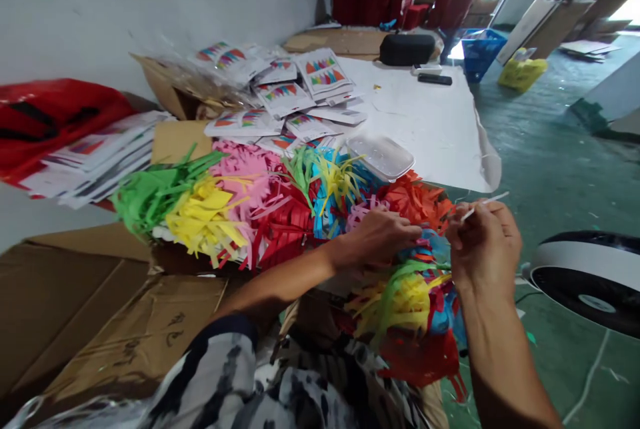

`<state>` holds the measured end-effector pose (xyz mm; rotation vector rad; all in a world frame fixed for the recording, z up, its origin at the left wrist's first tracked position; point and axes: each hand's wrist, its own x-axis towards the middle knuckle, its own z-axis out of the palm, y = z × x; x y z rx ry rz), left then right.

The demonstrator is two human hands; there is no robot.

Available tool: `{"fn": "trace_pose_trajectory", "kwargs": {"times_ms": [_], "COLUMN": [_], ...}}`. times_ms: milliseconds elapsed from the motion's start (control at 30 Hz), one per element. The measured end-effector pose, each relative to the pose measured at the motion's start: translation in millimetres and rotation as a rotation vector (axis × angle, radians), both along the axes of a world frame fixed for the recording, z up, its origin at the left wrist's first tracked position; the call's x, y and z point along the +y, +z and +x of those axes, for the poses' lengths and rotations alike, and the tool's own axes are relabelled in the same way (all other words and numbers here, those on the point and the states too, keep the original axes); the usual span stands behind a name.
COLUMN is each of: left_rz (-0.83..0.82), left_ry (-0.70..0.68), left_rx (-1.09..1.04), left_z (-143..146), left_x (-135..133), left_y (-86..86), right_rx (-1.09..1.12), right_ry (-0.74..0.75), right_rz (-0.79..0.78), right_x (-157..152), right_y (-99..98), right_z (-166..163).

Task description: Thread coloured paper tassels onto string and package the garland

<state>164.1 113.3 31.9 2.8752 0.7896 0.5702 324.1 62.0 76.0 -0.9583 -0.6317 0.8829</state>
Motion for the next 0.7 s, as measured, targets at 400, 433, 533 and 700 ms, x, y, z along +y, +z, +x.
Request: {"fn": "trace_pose_trajectory", "kwargs": {"times_ms": [400, 433, 533, 700], "left_rz": [-0.032, -0.029, -0.061, -0.295], "left_ry": [0.693, 0.755, 0.746, 0.788], "left_rx": [-0.057, 0.011, 0.088, -0.434], "left_z": [-113, -117, -119, -107], "left_x": [32, 33, 40, 74], "left_y": [27.6, 27.3, 22.2, 41.6], "right_rx": [-0.258, -0.284, -0.364, -0.475], "right_ry": [0.040, 0.049, 0.087, 0.136], "right_rz": [-0.021, -0.018, -0.012, -0.042], "right_x": [-3, -3, -3, -3], "right_y": [-18.9, -19.6, -23.1, -31.2], "right_z": [1, 0, -2, 0]}}
